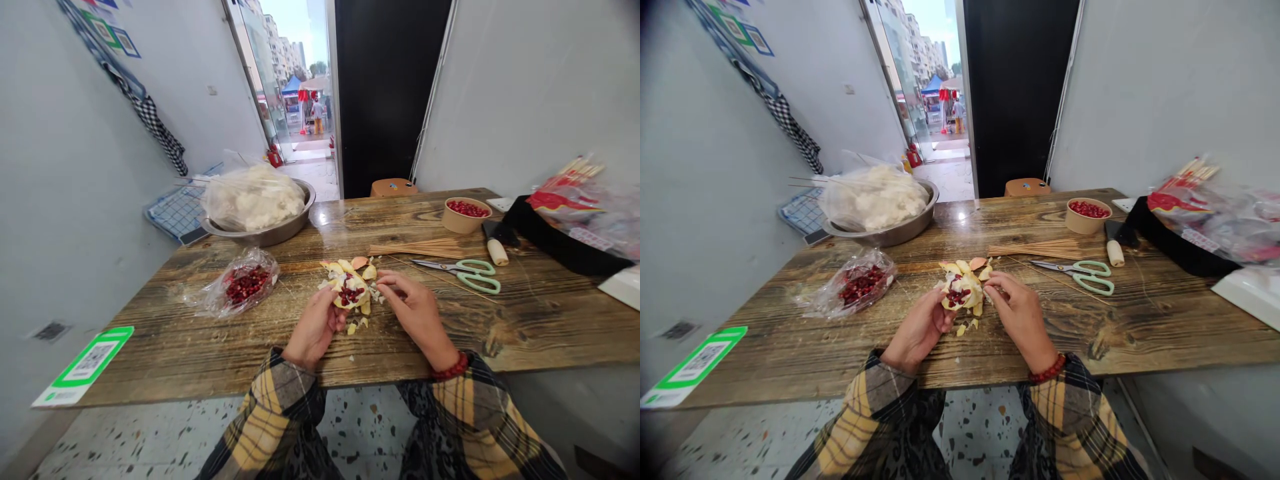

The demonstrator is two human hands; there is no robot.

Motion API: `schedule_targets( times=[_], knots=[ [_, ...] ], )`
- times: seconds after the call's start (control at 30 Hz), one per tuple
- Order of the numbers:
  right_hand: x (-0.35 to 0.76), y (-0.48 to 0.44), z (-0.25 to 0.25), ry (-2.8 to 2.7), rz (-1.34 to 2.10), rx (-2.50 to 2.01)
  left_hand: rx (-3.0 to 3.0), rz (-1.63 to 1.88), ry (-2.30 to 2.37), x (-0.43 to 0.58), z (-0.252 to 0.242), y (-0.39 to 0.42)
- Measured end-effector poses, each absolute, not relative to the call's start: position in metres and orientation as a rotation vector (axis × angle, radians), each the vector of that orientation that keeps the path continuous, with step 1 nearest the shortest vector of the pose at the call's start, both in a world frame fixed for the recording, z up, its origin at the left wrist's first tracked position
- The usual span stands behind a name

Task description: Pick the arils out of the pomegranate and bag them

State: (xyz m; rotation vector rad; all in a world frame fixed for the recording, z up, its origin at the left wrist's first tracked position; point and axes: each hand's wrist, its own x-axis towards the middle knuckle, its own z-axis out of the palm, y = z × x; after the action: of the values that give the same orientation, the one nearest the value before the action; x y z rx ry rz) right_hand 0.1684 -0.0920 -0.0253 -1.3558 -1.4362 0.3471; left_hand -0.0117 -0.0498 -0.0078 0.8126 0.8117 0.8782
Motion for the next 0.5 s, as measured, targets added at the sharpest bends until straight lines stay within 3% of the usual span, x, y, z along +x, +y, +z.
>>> schedule_targets(
  times=[0.1, 0.33, 0.5],
  knots=[
    [0.170, -0.092, -0.022, -1.462, 0.252, -1.372, 0.851, 0.873, 0.841, -0.010, -0.006, -0.051],
    [0.161, -0.095, -0.021, -1.275, 0.537, -1.255, 0.866, 0.854, 0.829, -0.009, -0.010, -0.053],
    [0.125, -0.094, 0.015, -1.343, 0.610, -1.142, 0.738, 0.903, 0.785, -0.009, -0.019, -0.049]
  ],
)
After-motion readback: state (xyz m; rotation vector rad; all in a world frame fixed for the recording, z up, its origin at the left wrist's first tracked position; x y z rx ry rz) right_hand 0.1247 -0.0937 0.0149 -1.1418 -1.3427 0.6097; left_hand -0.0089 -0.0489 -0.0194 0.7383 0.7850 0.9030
